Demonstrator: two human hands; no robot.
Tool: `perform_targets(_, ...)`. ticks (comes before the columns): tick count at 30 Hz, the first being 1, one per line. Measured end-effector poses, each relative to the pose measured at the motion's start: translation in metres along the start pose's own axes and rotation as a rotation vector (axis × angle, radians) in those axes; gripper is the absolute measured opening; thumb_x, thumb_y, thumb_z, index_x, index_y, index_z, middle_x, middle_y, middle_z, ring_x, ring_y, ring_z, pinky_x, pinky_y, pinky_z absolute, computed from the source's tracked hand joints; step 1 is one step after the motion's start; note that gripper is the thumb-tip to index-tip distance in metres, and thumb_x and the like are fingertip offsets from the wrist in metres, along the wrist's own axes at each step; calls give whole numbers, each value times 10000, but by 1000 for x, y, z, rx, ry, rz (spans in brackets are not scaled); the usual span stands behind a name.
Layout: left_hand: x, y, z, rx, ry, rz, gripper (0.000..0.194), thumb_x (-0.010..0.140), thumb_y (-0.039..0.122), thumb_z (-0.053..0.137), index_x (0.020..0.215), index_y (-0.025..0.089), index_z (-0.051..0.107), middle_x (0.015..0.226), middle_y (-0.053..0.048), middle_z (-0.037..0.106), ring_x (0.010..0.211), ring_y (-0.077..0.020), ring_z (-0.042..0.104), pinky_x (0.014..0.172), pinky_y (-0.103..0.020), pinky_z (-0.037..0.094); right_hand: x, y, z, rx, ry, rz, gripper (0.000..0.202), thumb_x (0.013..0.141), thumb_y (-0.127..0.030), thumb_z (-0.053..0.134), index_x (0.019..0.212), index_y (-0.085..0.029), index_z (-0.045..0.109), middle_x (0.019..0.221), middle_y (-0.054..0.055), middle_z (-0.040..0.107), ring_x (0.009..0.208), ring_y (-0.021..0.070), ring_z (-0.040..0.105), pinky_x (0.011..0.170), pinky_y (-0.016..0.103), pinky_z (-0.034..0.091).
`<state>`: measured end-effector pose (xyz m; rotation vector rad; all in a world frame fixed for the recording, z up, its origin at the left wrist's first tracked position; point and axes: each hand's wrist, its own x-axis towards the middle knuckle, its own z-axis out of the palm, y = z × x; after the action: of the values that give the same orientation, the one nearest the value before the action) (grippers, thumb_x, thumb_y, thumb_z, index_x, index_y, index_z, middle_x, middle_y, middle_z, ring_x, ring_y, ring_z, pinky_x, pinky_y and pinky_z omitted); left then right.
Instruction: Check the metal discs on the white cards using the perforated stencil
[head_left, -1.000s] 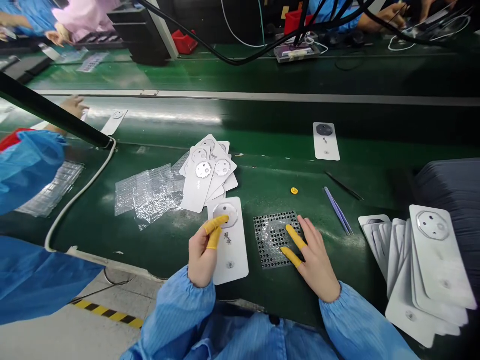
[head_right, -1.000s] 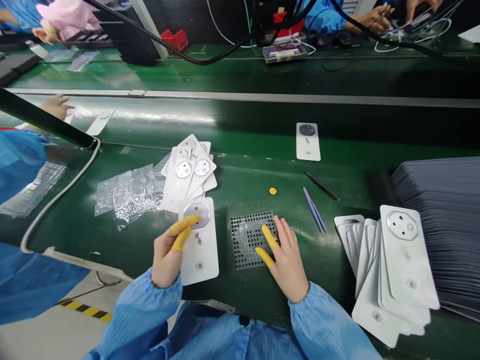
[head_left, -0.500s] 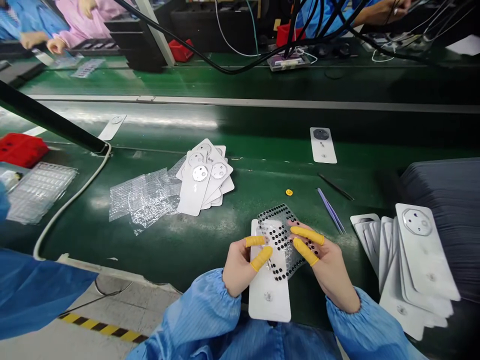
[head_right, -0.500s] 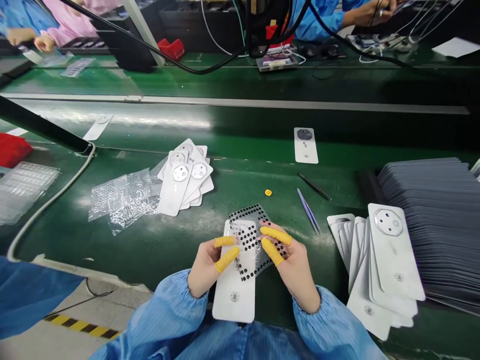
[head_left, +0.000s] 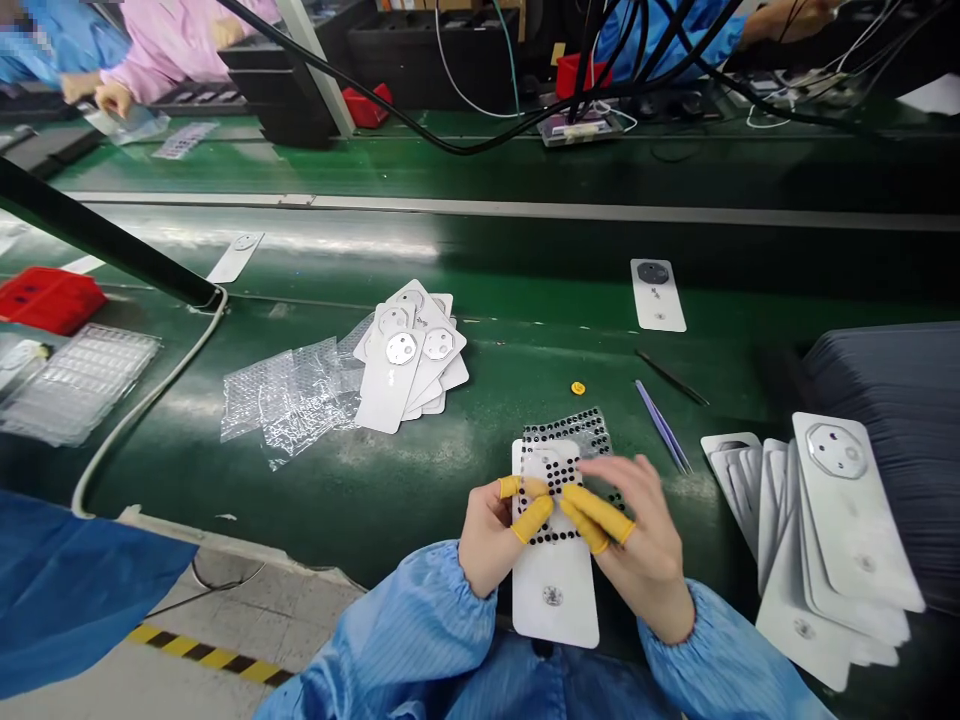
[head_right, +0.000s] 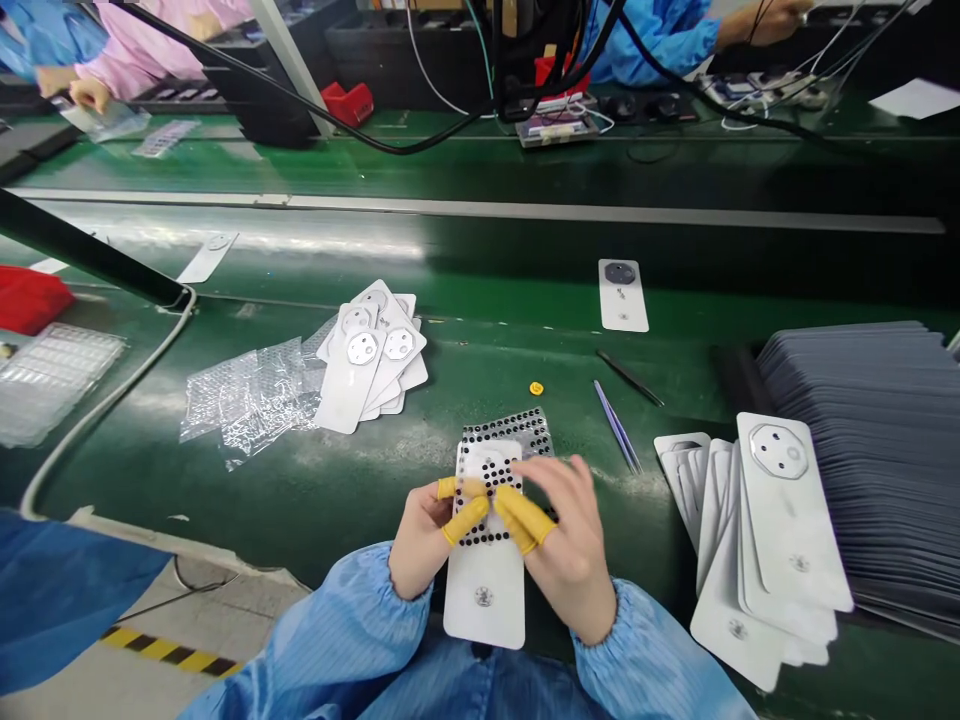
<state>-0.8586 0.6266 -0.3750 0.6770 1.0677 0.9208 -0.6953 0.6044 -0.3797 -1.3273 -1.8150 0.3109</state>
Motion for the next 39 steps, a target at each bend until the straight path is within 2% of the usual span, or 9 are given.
perform_targets(4,-1,1,-1,32,-44,-7,330,602,344,842,796,101,733,795,-90,741,750,-218,684,724,-320,547,6,-6,-5,92,-212,-154,299,859,-54,517,1123,-188,560,1049,92,640,1006,208,603,994,508,460)
perform_targets(10,-2,0,-9,35,-123,-10,325,666,357,801,863,103,749,838,-110,750,762,-226,693,723,-328,550,8,-3,-4,201,-276,-99,312,881,-69,500,1167,-195,506,1083,110,599,1044,217,572,828,384,566)
perform_targets(16,-4,-1,-11,90,-172,114,277,733,327,750,909,114,748,922,-127,721,860,-244,680,774,-322,537,1,3,4,236,-243,-84,345,884,-55,456,1190,-203,511,1091,109,605,1031,220,585,829,391,554)
perform_targets(21,3,-7,-12,227,-89,148,320,702,373,759,858,95,735,942,-156,713,857,-272,687,754,-351,563,1,8,22,242,-114,46,202,890,-118,475,1049,-202,566,994,91,624,945,204,606,801,371,545)
perform_targets(25,13,2,-44,271,95,185,397,691,387,762,935,87,677,976,-156,706,880,-270,683,754,-357,569,-1,20,33,216,-75,167,132,910,-176,461,925,-194,590,962,83,627,897,188,625,770,331,548)
perform_targets(29,1,31,-74,315,347,345,514,743,342,724,1168,129,530,1073,-136,675,1005,-253,649,819,-324,545,-3,27,31,226,-49,191,87,875,-201,542,904,-201,624,986,78,628,902,197,629,777,335,544)
perform_targets(33,-27,48,-51,293,242,367,824,823,271,650,1451,213,120,990,-96,719,851,-228,698,704,-325,581,8,11,13,385,114,318,22,837,-208,603,853,-205,618,992,75,577,831,178,610,636,289,535)
perform_targets(34,-33,48,-41,309,185,353,828,824,259,648,1460,224,117,963,-85,728,809,-225,702,682,-323,586,12,3,6,413,155,340,14,825,-204,619,838,-209,615,980,74,569,806,174,600,607,285,525)
perform_targets(39,-45,41,0,447,-88,297,345,823,203,631,1168,213,618,1001,-73,727,816,-234,701,711,-315,590,24,-41,-18,137,159,106,222,796,-130,637,982,-247,607,885,55,588,769,187,580,621,324,529)
